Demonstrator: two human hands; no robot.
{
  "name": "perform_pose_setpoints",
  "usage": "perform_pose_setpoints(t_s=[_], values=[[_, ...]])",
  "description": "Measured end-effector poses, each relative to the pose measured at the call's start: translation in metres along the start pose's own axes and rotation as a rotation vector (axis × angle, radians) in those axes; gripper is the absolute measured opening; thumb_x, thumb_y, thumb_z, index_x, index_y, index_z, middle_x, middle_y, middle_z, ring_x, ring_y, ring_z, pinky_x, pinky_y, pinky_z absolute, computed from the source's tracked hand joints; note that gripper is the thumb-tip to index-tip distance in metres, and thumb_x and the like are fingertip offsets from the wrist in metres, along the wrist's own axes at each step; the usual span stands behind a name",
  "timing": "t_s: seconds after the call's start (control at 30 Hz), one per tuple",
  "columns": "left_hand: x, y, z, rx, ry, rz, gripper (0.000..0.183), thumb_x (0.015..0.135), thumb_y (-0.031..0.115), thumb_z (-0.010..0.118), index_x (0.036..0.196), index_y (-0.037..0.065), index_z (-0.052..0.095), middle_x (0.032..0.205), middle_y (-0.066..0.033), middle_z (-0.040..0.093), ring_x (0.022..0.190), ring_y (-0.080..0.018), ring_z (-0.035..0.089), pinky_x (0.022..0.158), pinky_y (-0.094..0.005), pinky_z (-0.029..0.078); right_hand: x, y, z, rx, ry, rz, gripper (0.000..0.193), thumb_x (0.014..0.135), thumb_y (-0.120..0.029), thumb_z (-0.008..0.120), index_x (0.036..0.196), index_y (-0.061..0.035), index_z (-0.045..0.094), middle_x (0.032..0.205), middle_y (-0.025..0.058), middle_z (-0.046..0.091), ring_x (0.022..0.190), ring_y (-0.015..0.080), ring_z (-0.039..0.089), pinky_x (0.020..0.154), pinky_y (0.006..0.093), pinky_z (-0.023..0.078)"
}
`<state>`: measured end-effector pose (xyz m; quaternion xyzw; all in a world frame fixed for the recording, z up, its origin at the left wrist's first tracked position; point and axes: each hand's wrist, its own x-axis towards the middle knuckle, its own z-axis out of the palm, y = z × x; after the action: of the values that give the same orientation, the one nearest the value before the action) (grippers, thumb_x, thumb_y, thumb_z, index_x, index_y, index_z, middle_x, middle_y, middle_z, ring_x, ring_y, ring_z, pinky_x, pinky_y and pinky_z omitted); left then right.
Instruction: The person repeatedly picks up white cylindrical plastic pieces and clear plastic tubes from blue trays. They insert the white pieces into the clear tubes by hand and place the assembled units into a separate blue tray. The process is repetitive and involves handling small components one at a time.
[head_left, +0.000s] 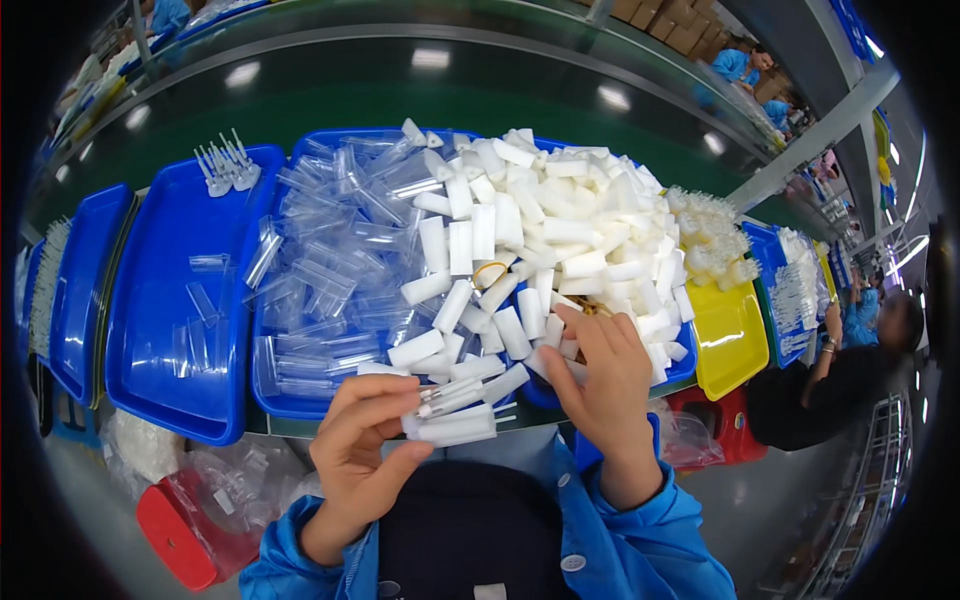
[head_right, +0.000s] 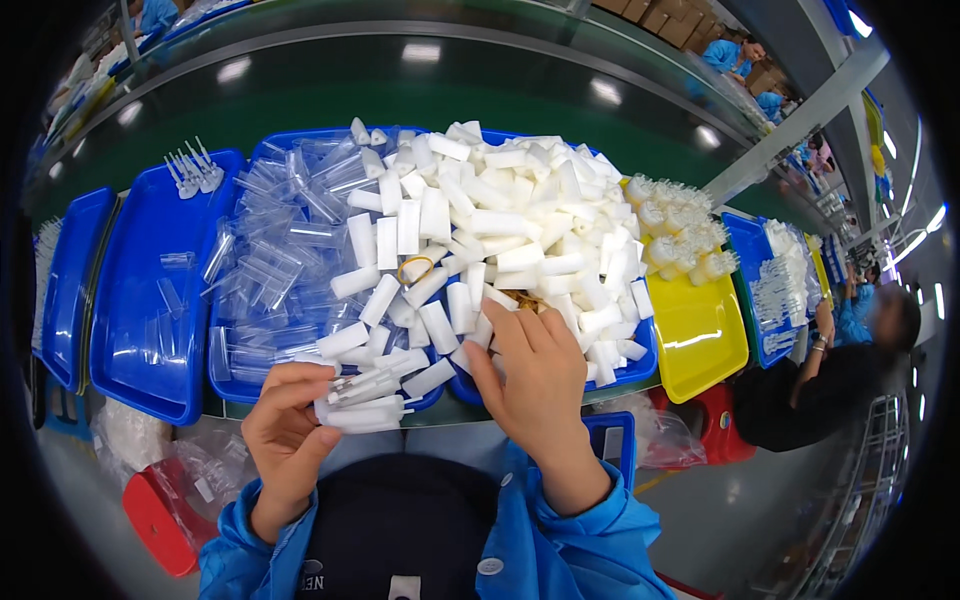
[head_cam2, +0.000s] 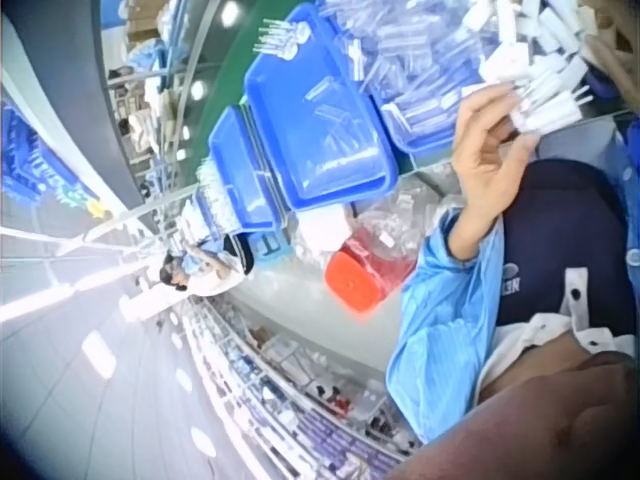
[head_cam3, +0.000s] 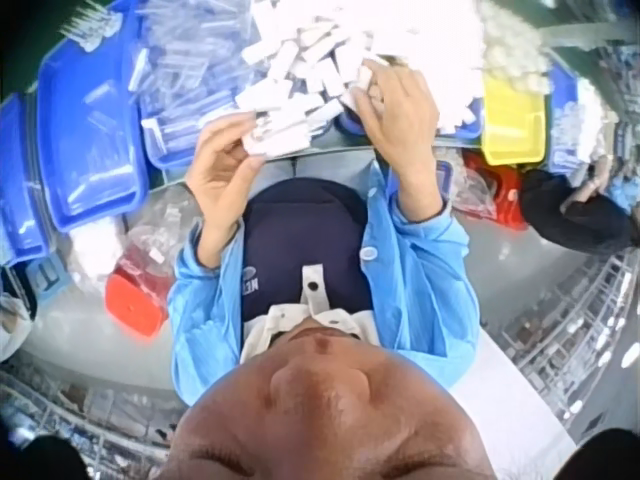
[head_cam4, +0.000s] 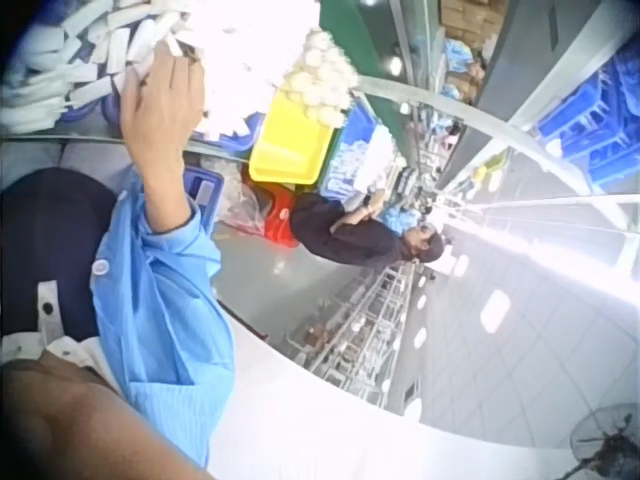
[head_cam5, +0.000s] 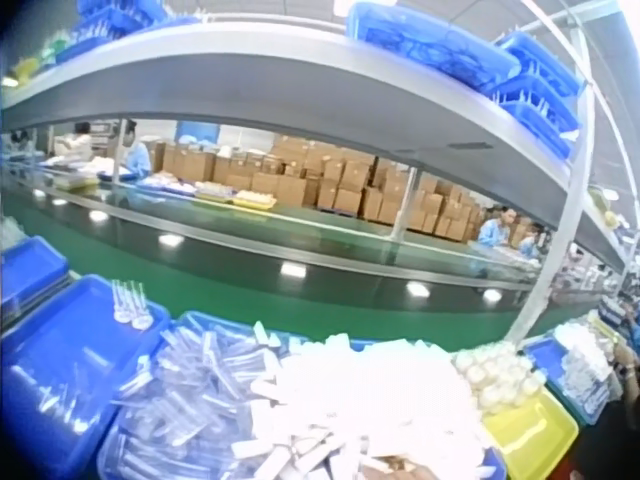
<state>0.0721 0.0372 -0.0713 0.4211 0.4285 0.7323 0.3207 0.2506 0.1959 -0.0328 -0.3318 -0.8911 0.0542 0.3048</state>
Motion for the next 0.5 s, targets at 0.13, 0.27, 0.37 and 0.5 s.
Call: perform_pose_setpoints(t_s=[0.13,0.27,0.37,0.5], values=[[0.003,0.002,0.003,0.011,0.030,-0.046,0.047,0.077,-0.008,0.071,0.121,-0.008,0.056,0.124,-0.0185,0.048,0.111,-0.0260,0.058,0.093,-0.0371,0.055,-0.002,0.003,0.005,-0.015,0.009,0.006,0.034,0.074,-0.008,0.074,0.105,-0.0020,0.064,0.080,0.0104,0.062,0.074,0.0285,0.056,0.065,0.0365,0.045],[0.000,0.003,-0.001,0.073,0.040,-0.049,0.051,0.075,-0.008,0.073,0.122,-0.008,0.055,0.123,-0.0179,0.048,0.112,-0.0258,0.057,0.094,-0.0369,0.054,0.000,0.014,-0.014,0.105,0.104,0.037,0.027,0.073,-0.005,0.072,0.100,-0.0017,0.066,0.080,0.0105,0.061,0.076,0.0275,0.057,0.065,0.0342,0.045],[0.001,0.003,-0.003,0.073,0.046,-0.040,0.050,0.077,-0.002,0.074,0.122,-0.010,0.055,0.121,-0.0174,0.048,0.111,-0.0254,0.057,0.094,-0.0362,0.053,-0.010,0.024,-0.036,0.193,0.082,0.105,0.024,0.070,-0.002,0.073,0.094,-0.0025,0.068,0.082,0.0096,0.059,0.077,0.0254,0.058,0.064,0.0332,0.046],[0.004,0.000,-0.001,0.077,0.045,-0.012,0.050,0.078,0.005,0.075,0.121,-0.011,0.054,0.120,-0.0175,0.048,0.110,-0.0252,0.058,0.092,-0.0355,0.053,-0.023,0.023,-0.037,0.199,-0.106,0.154,0.025,0.067,-0.005,0.077,0.090,-0.0029,0.068,0.086,0.0100,0.052,0.075,0.0257,0.054,0.064,0.0339,0.045]])
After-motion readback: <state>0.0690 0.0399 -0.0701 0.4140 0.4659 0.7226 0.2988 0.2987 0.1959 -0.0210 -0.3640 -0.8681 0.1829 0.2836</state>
